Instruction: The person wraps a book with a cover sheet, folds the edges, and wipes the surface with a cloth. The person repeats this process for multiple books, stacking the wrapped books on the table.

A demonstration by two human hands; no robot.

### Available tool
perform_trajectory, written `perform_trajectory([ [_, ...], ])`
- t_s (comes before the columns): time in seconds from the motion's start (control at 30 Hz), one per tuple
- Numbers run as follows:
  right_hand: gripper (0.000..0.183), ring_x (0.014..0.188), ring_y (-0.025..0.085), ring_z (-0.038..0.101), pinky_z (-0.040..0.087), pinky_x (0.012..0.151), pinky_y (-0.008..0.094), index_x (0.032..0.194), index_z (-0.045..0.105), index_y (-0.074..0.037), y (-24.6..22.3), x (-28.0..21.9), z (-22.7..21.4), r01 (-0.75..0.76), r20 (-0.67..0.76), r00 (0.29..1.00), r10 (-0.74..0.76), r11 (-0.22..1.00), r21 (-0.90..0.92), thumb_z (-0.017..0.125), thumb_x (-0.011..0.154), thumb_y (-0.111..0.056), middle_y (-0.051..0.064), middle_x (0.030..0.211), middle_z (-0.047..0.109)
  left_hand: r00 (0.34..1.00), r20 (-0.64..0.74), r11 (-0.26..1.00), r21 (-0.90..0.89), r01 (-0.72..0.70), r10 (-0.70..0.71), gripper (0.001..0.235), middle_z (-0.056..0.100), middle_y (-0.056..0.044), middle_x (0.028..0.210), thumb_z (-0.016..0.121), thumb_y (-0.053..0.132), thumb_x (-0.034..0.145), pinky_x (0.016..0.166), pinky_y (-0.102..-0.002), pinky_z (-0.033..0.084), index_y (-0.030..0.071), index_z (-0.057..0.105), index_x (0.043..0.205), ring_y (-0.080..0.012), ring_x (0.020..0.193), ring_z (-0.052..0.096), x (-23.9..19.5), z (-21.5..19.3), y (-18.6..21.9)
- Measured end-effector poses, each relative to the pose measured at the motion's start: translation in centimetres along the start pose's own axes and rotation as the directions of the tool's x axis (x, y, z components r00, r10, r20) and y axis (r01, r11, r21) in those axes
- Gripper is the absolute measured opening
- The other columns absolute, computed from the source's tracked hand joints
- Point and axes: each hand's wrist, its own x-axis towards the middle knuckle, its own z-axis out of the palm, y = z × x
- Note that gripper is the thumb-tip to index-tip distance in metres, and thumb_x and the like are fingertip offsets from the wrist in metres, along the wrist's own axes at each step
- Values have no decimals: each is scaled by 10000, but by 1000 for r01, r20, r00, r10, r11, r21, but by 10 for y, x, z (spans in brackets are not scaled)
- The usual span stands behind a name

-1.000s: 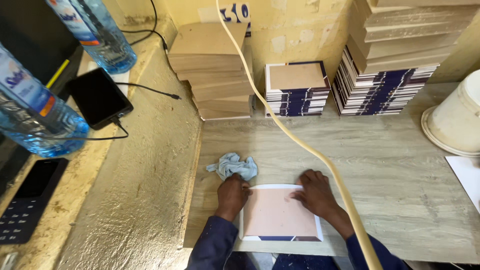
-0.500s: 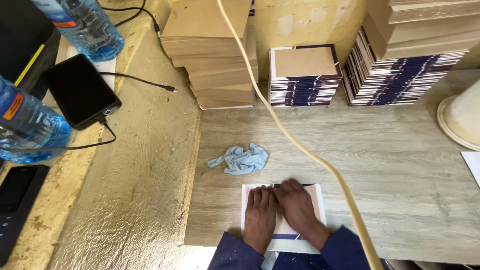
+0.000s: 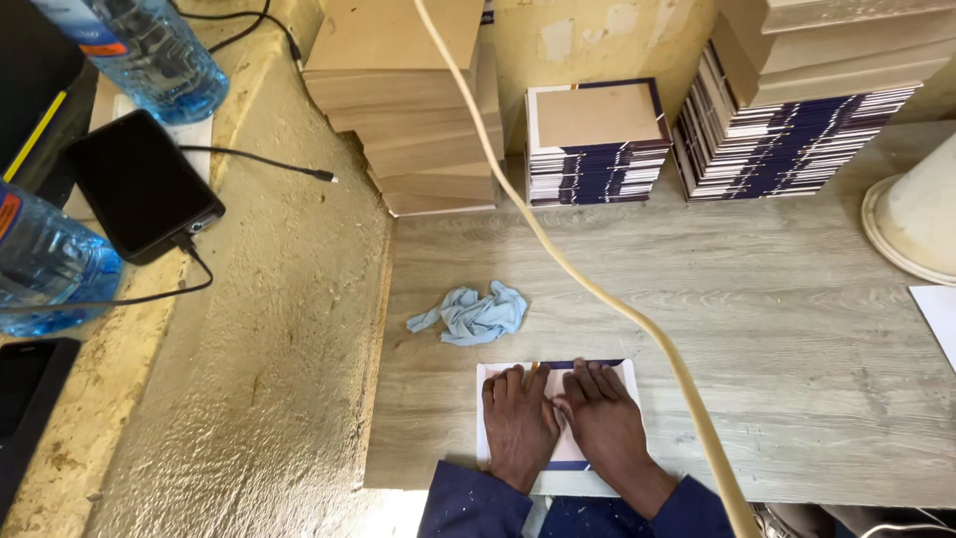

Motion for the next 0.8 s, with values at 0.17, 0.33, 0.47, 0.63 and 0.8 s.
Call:
perform_trajectory([
  [0.17,356,1367,325,582,301,1271,554,1173,758,-284,22,8,-23,-7,136,991,-1,998,58,631,970,-546,45,1462,675,1000,-1,1000,5,-1,1,546,620,-127,1077,640,206,839,1018,-517,427,150,672,1381,-360,1015,579,-2,3,-3],
  [0.33,279,1067,296,721,536,961,461,1067,740,-276,11,25,-38,-84,392,914,104,994,-69,587,1021,-504,54,1132,734,1000,-22,999,35,-7,8,660,623,-157,1044,619,154,861,1019,-508,452,111,602,1519,-369,943,585,3,-4,1],
  [0.47,371,1043,327,732,559,848,478,1333,771,-275,12,121,-37,97,256,929,-266,846,524,612,999,-241,78,1124,821,998,-60,999,2,-34,34,539,602,-201,990,606,163,815,1107,-537,425,-36,671,1312,-427,984,561,2,2,-2],
  [0.63,396,1092,284,612,465,979,410,1232,718,-182,15,162,-13,175,237,813,-531,612,771,422,1129,-424,93,1182,661,983,-179,994,-108,25,-44,475,639,-263,1186,620,106,759,1210,-593,375,60,729,1219,-477,1256,572,4,-8,2],
  [0.8,220,854,205,667,504,771,370,970,731,-179,113,93,-7,105,274,833,-480,625,774,803,948,-385,-4,914,730,973,-218,990,-136,39,-69,333,661,-244,1094,616,113,811,1095,-561,457,38,711,1121,-446,1206,617,9,-12,4],
])
